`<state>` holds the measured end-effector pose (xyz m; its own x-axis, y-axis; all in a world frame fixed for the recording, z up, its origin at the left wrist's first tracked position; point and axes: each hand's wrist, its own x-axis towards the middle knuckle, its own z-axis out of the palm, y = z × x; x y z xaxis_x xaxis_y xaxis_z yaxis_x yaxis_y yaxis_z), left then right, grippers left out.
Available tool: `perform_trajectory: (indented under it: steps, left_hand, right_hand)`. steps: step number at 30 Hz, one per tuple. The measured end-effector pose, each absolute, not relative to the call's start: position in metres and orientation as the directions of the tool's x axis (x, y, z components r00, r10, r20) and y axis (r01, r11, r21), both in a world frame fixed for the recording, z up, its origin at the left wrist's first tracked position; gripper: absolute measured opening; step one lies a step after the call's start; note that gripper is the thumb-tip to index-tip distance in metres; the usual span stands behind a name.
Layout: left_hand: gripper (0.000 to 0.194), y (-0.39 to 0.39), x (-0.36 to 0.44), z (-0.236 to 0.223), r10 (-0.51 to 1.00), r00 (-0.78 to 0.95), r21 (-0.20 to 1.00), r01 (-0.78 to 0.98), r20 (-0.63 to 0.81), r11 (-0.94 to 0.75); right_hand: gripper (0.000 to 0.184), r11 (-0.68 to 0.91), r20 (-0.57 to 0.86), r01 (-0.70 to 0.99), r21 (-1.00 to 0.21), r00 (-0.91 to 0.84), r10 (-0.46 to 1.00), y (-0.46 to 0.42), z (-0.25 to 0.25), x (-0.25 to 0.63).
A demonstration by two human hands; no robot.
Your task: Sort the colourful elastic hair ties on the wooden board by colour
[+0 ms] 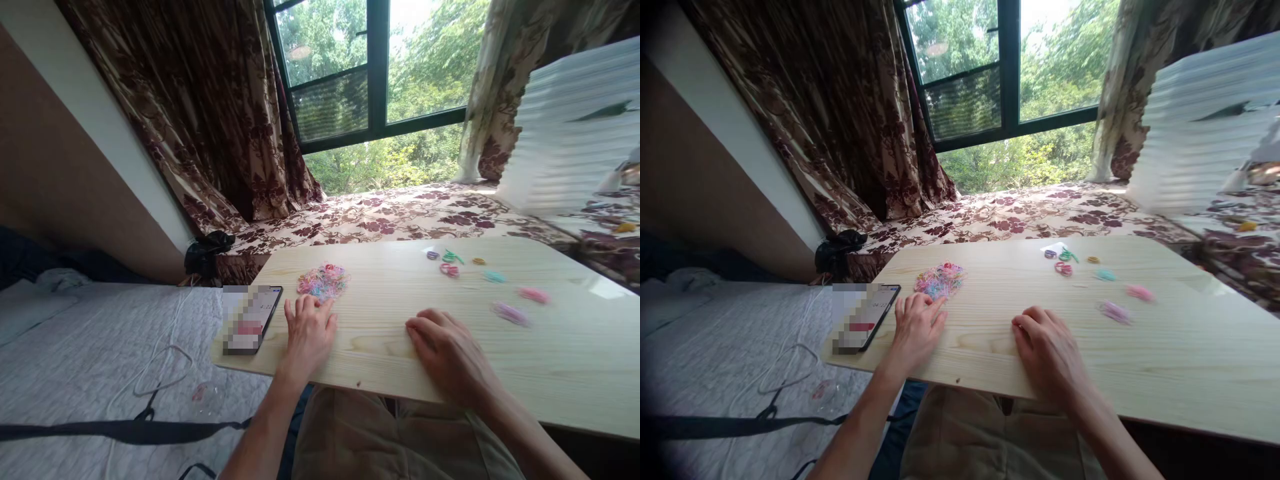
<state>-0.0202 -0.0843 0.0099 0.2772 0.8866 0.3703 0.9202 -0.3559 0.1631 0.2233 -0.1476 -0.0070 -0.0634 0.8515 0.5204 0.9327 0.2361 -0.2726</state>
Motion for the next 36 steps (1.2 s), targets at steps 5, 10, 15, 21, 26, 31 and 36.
perform_trajectory:
  steps: [5,10,15,21,26,31,36]
  left_hand:
    - [0.027,-0.083,-0.016,0.01,0.9,0.296,0.154,0.921,0.321,-0.358]
    - [0.024,-0.087,-0.017,0.01,0.894,0.312,0.158,0.913,0.322,-0.376]
    - [0.02,-0.103,-0.017,0.013,0.864,0.378,0.199,0.868,0.332,-0.456]
    - [0.02,-0.125,-0.009,0.02,0.819,0.497,0.27,0.778,0.287,-0.567]
    - [0.025,-0.13,-0.01,0.026,0.758,0.577,0.308,0.694,0.302,-0.651]
    - [0.014,-0.123,-0.008,0.023,0.798,0.489,0.327,0.735,0.352,-0.594]
    - [0.004,-0.118,0.004,0.019,0.833,0.449,0.328,0.773,0.323,-0.543]
  right_hand:
    - [0.026,0.249,0.537,0.93,-0.27,-0.069,0.84,-0.147,-0.008,0.224]
    - [0.025,0.252,0.545,0.931,-0.264,-0.072,0.835,-0.146,-0.009,0.225]
    - [0.024,0.254,0.553,0.932,-0.257,-0.074,0.83,-0.146,-0.01,0.225]
    - [0.025,0.24,0.542,0.933,-0.267,-0.061,0.838,-0.147,-0.01,0.224]
    - [0.025,0.235,0.533,0.933,-0.272,-0.057,0.844,-0.147,-0.009,0.223]
    - [0.025,0.228,0.527,0.933,-0.279,-0.049,0.848,-0.147,-0.01,0.223]
    - [0.025,0.222,0.523,0.934,-0.279,-0.047,0.851,-0.147,-0.01,0.222]
